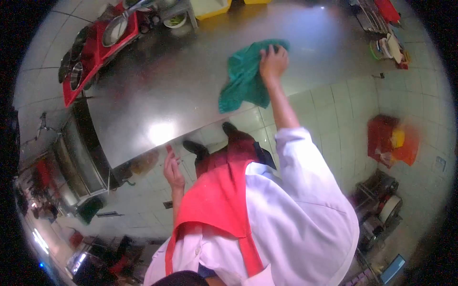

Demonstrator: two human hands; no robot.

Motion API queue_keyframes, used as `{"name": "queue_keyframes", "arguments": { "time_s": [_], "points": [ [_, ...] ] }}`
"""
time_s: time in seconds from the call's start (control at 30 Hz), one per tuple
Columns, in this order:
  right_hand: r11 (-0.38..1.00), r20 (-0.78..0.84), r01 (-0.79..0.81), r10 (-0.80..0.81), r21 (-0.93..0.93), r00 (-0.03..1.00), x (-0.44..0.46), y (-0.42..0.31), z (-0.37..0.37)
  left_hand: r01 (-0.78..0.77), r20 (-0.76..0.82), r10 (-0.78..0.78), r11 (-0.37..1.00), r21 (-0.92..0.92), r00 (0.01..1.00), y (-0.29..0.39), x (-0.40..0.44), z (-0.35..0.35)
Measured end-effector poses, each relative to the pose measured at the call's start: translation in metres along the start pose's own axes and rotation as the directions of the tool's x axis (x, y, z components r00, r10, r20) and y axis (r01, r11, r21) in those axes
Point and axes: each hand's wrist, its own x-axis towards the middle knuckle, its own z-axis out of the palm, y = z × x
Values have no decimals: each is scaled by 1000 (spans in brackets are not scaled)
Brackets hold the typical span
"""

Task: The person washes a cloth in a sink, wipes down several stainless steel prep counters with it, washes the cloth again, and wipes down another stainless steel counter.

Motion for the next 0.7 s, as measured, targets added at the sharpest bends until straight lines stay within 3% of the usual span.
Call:
{"name": "queue_keyframes", "arguments": {
  "time_s": [0.03, 0.07, 0.1, 0.13, 0.2, 0.27, 0.33, 0.4, 0.47, 0.53, 0.57, 0.6, 0.67, 0.7],
  "points": [
    [969, 103, 24, 1, -244, 995, -26, -11, 8, -6, -15, 6, 1000, 1, 1000, 2, 0, -1],
    [972, 104, 27, -2, -234, 995, -38, -31, -2, 94, -73, -102, 991, -100, 992, 7, -9, -4],
    [972, 215, 65, -15, -227, 977, -47, -53, -15, 185, -116, -210, 962, -200, 971, 9, -12, -9],
    [971, 315, 98, -25, -217, 949, -48, -75, -15, 174, -122, -200, 966, -191, 972, 7, -3, -8],
    [992, 224, 127, -118, -25, 967, -33, -99, 25, 162, -143, -198, 960, -227, 970, 2, -5, -6],
    [988, 226, 154, -148, -6, 963, -35, -155, 54, 100, -41, -109, 978, -181, 993, 26, 22, 3],
    [932, 371, 337, -361, 131, 855, -66, -212, 23, -130, 116, 133, 991, -39, 984, 42, 61, 16],
    [767, 370, 545, -641, 339, 672, -121, -217, -5, -218, 143, 222, 975, -46, 964, 77, 91, 11],
    [669, 399, 521, -739, 529, 544, -138, -143, -33, -292, 131, 295, 955, -41, 946, 74, 101, -6],
    [787, 533, 511, -612, 344, 584, -101, -101, -39, -59, 9, 60, 995, -74, 998, 41, 64, -36],
    [833, 467, 480, -552, 275, 691, -82, -90, -32, 10, -79, -19, 993, -119, 997, 25, 42, -45],
    [863, 417, 494, -488, 101, 767, -64, -88, -21, 69, -158, -97, 983, -170, 983, 6, 15, -55],
    [893, 329, 322, -216, -315, 919, -23, -92, 25, 207, -262, -235, 970, -130, 936, -33, -49, -80],
    [894, 326, 332, -231, -300, 917, -8, -109, 52, 320, -303, -355, 934, -162, 884, -35, -80, -94]
  ]
}}
